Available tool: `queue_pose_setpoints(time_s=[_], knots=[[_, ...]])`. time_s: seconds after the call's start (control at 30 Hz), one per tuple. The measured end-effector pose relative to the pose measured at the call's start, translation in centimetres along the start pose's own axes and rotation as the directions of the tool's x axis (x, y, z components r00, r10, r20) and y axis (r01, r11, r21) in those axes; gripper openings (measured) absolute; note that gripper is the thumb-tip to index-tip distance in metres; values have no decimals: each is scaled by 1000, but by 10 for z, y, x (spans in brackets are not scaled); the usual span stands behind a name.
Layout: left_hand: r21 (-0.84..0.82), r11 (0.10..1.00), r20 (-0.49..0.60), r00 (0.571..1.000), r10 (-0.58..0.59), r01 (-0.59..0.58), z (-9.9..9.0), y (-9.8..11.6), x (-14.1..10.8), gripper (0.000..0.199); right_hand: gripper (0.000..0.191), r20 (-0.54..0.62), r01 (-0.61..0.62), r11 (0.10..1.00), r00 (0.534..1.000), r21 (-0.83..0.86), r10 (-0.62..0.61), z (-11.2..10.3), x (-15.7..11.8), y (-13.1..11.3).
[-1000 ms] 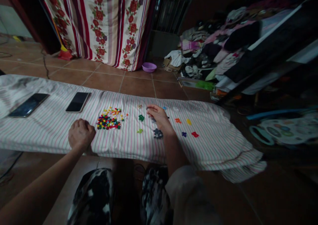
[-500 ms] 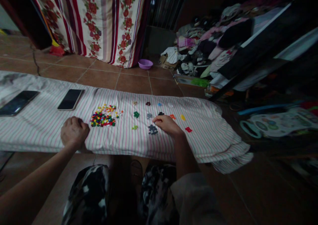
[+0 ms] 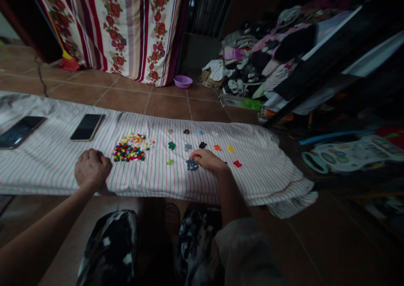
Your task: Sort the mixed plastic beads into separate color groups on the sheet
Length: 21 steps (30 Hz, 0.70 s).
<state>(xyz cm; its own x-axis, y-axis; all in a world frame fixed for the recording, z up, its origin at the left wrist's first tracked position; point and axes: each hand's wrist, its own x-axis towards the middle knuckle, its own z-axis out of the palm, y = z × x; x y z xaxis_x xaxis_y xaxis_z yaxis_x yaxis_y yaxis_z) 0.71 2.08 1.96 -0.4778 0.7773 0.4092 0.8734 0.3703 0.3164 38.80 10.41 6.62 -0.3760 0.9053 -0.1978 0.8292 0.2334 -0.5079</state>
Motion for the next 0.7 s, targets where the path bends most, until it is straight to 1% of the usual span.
queue_pose_setpoints(time_s=[0.1, 0.23, 0.43, 0.57, 0.7], knots=[[13, 1000, 3, 1000, -4, 4, 0, 0, 0, 13, 30, -19, 5, 1000, 1000, -19, -5, 1, 1, 0], [46, 999, 14, 1000, 1, -2, 1, -2, 0, 14, 32, -12, 5, 1000, 1000, -15, -5, 2, 3, 0], [92, 996, 28, 1000, 14, -16, 3, -4, 1, 15, 32, 62, 24, 1000, 998, 17, -25, 5, 5, 1], [73, 997, 7, 999, 34, -34, 4, -5, 1, 13, 30, 80, 10, 999, 997, 34, -13, 3, 4, -1], [68, 997, -3, 999, 42, -42, 5, -5, 1, 15, 30, 65, 1, 1000, 998, 24, -3, 0, 3, -3]])
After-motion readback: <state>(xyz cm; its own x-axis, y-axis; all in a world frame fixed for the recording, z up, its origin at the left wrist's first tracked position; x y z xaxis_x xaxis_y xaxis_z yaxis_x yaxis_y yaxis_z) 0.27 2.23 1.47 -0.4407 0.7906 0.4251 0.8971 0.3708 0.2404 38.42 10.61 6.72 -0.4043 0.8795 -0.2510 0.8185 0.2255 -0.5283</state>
